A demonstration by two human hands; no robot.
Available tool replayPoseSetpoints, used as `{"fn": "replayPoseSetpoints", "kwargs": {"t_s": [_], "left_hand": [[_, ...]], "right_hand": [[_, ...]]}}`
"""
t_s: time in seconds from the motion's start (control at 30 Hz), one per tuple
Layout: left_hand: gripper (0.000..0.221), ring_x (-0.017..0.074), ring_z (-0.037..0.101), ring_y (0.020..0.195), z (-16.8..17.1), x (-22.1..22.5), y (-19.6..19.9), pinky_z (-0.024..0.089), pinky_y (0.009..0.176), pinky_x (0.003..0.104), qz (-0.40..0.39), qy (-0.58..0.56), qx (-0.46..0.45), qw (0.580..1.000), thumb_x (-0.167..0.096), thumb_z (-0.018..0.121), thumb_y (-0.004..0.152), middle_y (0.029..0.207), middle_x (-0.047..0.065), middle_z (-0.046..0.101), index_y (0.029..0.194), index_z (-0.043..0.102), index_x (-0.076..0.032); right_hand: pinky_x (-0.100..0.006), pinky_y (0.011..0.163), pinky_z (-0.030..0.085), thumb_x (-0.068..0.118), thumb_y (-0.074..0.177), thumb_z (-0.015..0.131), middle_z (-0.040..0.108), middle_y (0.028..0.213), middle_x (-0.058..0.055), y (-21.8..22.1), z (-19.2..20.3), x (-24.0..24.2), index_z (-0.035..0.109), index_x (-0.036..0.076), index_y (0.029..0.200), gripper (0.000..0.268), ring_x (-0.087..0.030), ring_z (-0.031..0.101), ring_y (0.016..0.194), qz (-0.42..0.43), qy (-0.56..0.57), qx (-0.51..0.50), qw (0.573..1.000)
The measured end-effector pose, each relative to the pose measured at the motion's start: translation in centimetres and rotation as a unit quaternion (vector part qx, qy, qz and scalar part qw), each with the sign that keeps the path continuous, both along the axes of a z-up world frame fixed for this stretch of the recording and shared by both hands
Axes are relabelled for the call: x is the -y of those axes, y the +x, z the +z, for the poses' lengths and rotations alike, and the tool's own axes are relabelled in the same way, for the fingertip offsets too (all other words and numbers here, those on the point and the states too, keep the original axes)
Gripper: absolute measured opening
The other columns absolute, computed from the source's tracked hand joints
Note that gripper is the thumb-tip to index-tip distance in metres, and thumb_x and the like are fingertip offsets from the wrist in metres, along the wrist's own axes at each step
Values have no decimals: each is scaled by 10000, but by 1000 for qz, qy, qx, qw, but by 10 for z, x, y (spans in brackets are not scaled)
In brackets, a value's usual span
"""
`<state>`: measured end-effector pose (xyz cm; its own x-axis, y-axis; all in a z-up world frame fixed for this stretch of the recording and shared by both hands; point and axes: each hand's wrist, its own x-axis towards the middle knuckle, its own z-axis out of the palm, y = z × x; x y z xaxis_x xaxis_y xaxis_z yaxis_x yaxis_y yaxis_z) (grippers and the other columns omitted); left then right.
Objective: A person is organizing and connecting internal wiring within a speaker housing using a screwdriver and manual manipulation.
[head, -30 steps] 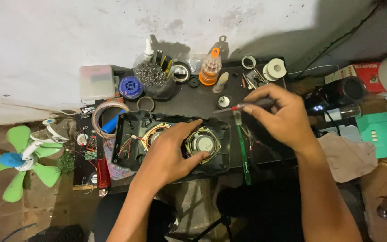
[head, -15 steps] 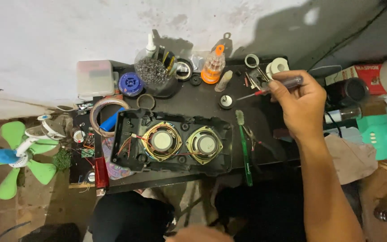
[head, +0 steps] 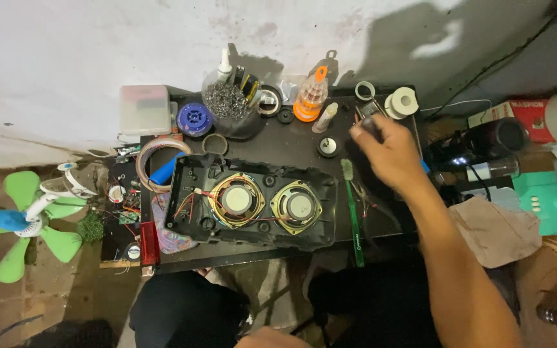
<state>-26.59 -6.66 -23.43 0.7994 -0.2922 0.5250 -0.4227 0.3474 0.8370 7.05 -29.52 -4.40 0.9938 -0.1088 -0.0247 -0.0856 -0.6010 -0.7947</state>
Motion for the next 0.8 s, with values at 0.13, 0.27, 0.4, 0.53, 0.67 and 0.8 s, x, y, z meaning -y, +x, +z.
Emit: {"fn": "replayPoseSetpoints", "kwargs": {"t_s": [0.13,0.27,0.4,0.53,0.67,0.8], "left_hand": [[261,306,764,787,125,25,104,637,730,441,3,-28,6,1000,-330,747,905,799,44,639,802,656,-108],[279,322,767,786,338,3,226,650,726,453,6,-52,13,999,-339,729,924,794,49,626,802,659,-98],[300,338,770,785,320,-94,221,662,723,464,2,-79,23,997,-347,710,944,789,55,613,802,661,-87],[302,191,549,678,284,-88,251,540,653,307,276,-72,-67,956,-322,570,983,742,57,504,801,523,-84],[319,254,658,649,237,-105,281,570,655,340,350,-44,-94,931,-241,597,977,645,134,561,787,605,15],[345,234,653,678,239,-109,287,562,636,330,339,-12,-126,932,-279,633,973,672,151,593,843,654,40]], "right_hand": [[-407,667,513,125,915,764,711,782,-176,-2,17,-20,778,87,981,77,-313,694,747,43,-67,22,997],[-468,701,539,102,896,754,727,827,-210,2,12,-26,783,64,993,108,-393,704,798,77,-116,11,990],[-530,735,564,78,877,744,743,873,-246,4,10,-28,789,40,1006,141,-473,713,850,102,-168,2,981],[-434,634,444,173,894,731,714,794,-73,7,-5,-23,688,79,829,122,-286,645,729,126,-222,-14,967],[-476,706,565,93,892,735,746,831,-205,3,7,-32,796,47,961,103,-433,717,820,95,-143,20,985],[-424,697,552,145,970,733,721,850,-184,12,-15,-17,770,50,955,104,-382,715,844,74,-64,106,990]]}}
